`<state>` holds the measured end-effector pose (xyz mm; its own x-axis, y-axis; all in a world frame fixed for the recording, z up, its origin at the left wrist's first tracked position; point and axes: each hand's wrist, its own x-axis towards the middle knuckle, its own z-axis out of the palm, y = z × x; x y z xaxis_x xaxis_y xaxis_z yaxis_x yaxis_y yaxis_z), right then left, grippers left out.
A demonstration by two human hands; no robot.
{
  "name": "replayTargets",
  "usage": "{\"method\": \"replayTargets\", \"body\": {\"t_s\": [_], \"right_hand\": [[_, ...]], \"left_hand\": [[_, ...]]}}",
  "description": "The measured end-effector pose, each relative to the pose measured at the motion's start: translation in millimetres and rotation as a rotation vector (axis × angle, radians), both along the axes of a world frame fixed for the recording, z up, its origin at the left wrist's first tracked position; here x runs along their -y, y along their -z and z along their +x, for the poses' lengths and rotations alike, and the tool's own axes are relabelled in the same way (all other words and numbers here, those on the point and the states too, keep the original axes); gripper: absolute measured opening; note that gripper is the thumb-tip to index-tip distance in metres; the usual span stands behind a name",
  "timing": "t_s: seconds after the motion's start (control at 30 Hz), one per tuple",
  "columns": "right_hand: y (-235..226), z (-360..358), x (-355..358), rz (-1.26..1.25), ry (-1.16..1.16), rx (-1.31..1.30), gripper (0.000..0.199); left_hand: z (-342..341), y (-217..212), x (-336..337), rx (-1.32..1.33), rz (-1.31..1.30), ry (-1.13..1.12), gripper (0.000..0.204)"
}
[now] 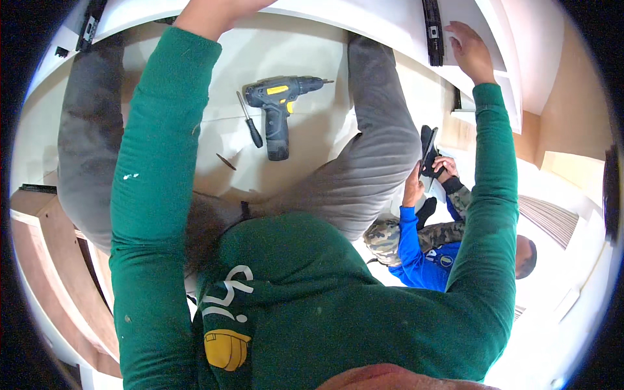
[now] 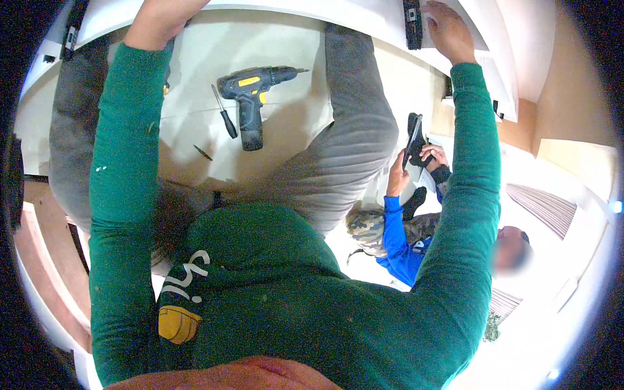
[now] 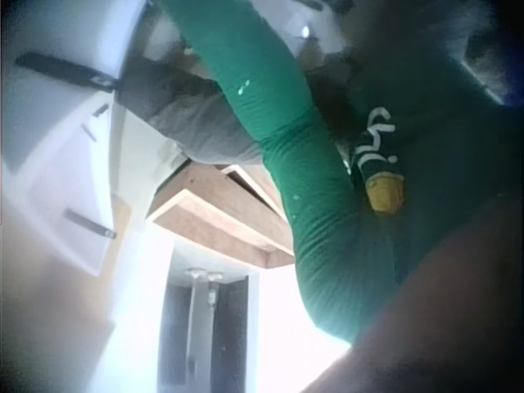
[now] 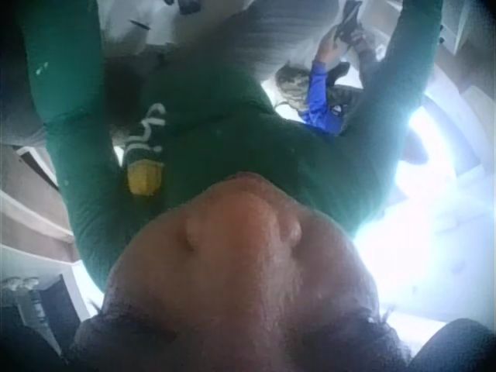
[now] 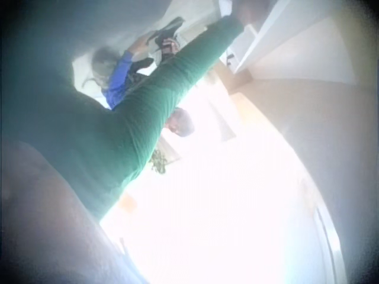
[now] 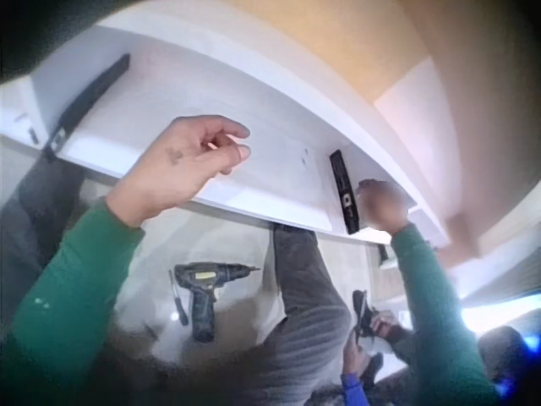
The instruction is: The person installs metal drawer slides into a white cabinet using a cordless drill and screws. They then insert a wooden drawer into the cabinet to test the fit.
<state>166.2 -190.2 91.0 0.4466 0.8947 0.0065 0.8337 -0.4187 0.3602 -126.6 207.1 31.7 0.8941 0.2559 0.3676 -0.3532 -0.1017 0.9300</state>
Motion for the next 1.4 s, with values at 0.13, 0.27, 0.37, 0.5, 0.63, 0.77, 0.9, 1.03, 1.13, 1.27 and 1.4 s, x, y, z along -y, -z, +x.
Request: {"method": "replayTargets", "body": {"t_s": [0.13,0.27,0.37,0.5,0.63,0.77,0.9,1.03,1.13,1.27,1.4], "right_hand": [[-16.3,-30.7,-7.5,-0.377,0.044,0.020,0.033],[-14.4,-24.2,6.6,-0.501,0.096,0.035,0.049],[-9.9,-28.1,5.2,-0.397,0.054,0.079,0.068],[-8.3,-43.6,-12.3,-0.506,0.132,0.125,0.086],[-10.8,-54.8,-20.1,-0.553,0.181,0.132,0.086],[-13.2,-57.2,-22.5,-0.574,0.199,0.138,0.078],[-19.2,-58.7,-31.6,-0.541,0.165,0.064,0.056],[-16.9,-69.7,-11.8,-0.548,0.207,-0.027,0.029],[-21.7,-64.2,-27.2,-0.526,0.163,-0.028,0.020],[-21.3,-65.9,-26.9,-0.563,0.186,-0.027,0.021],[-10.6,-56.8,-7.1,-0.537,0.160,0.021,0.026]], "left_hand": [[0.8,0.2,8.5,-0.048,0.018,0.062,0.041],[1.5,1.0,8.1,-0.035,0.050,0.057,0.041],[-1.7,1.1,5.6,-0.021,0.032,0.053,0.041],[-3.5,1.8,2.4,-0.008,0.076,0.028,0.043],[-6.7,-1.7,1.9,-0.007,0.102,0.002,0.044],[-6.0,-0.8,0.9,-0.002,0.102,-0.001,0.045],[-12.2,-3.0,-2.8,-0.009,0.129,-0.030,0.044],[4.2,8.4,5.2,-0.024,0.048,0.044,0.043],[-10.3,-2.6,-0.6,-0.024,0.063,-0.013,0.042],[-9.6,-1.7,0.4,-0.042,0.072,-0.016,0.042],[-4.3,3.4,2.4,-0.027,0.045,0.011,0.042]]}}
